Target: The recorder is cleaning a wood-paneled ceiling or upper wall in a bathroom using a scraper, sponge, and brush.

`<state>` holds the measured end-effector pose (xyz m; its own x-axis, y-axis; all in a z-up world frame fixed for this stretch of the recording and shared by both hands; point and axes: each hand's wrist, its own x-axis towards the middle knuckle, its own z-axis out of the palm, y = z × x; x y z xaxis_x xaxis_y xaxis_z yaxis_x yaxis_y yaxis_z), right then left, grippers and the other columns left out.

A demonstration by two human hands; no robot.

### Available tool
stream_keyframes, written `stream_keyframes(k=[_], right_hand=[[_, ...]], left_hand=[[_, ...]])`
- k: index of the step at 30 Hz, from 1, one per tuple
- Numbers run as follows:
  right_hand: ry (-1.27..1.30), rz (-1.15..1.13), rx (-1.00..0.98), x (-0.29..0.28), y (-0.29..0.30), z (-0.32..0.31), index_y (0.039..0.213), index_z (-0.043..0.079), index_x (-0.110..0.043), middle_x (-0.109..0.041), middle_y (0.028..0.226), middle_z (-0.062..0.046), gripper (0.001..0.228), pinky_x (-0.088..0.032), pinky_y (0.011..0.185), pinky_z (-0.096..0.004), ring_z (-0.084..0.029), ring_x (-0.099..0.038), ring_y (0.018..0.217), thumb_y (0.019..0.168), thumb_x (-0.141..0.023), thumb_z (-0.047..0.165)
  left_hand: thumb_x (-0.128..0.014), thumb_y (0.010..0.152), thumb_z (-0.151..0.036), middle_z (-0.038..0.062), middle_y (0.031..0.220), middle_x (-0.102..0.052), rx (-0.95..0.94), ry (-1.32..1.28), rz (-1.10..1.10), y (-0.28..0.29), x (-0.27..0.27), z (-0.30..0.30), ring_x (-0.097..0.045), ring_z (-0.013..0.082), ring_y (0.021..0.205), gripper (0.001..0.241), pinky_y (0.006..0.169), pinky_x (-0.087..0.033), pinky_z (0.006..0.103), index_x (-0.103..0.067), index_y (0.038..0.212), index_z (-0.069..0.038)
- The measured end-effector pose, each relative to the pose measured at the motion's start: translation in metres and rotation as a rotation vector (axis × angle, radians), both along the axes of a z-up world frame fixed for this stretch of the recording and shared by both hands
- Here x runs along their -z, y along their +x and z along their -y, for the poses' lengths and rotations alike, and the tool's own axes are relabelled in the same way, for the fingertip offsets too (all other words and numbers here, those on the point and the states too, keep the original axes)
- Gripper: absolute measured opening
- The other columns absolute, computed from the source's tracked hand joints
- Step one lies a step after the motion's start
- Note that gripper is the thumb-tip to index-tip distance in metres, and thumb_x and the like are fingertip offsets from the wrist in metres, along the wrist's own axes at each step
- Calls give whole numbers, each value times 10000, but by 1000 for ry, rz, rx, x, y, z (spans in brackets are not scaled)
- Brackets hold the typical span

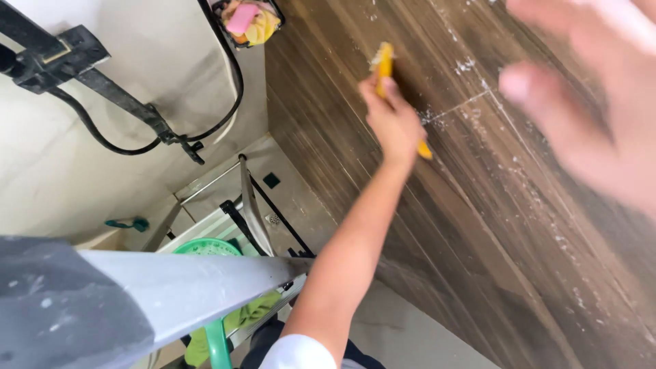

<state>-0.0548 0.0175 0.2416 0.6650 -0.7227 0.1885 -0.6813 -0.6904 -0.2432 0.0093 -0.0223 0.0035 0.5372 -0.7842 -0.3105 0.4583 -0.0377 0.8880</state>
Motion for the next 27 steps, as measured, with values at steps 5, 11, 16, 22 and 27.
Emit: stream_keyframes(k=[5, 11, 16, 22, 27], right_hand=[[-90, 73, 273, 34, -9, -103, 1295, -5, -636, -618, 1372, -212, 372, -507, 1082, -424, -336, -626, 1269, 946, -688, 115], [418, 439, 660, 176, -70, -165, 1484, 40, -463, -564, 1429, -221, 552, -451, 1031, -391, -343, -539, 1320, 963, -594, 166], [247, 298, 838, 206, -124, -216, 1491, 35, -502, -612, 1374, -250, 486, -472, 1016, -407, -374, -601, 1263, 1021, -553, 150], [-16, 33, 1149, 213, -217, -288, 1406, 83, -659, -743, 1006, -153, 349, -579, 846, -378, -257, -743, 908, 1115, -642, 275], [-142, 48, 937, 200, -117, -166, 1233, 165, -759, -746, 894, -156, 259, -590, 744, -467, -366, -716, 758, 1076, -691, 359]], left_hand=[[-417, 1125, -238, 84, 658, -566, 278, -137, 113, -47, -4, -119, -602, 173, 519, 304, 477, -481, 352, -445, 1388, -88], [-330, 1156, -361, 107, 1162, -539, 565, -257, -281, -58, 8, -188, -516, 179, 1021, 456, 934, -440, 355, -377, 1534, -110], [-198, 1100, -569, 159, 1589, -383, 820, -428, -826, -55, 18, -216, -370, 254, 1480, 661, 1288, -238, 412, -250, 1643, -197], [-92, 1006, -710, 76, 1701, -323, 1169, -271, -195, 18, 24, -198, -154, 256, 1613, 855, 1294, -58, 487, -408, 1580, -161], [-146, 1042, -654, 65, 1617, -470, 963, -155, -159, 54, 50, -190, -264, 245, 1579, 774, 1243, -85, 521, -504, 1512, -154]])
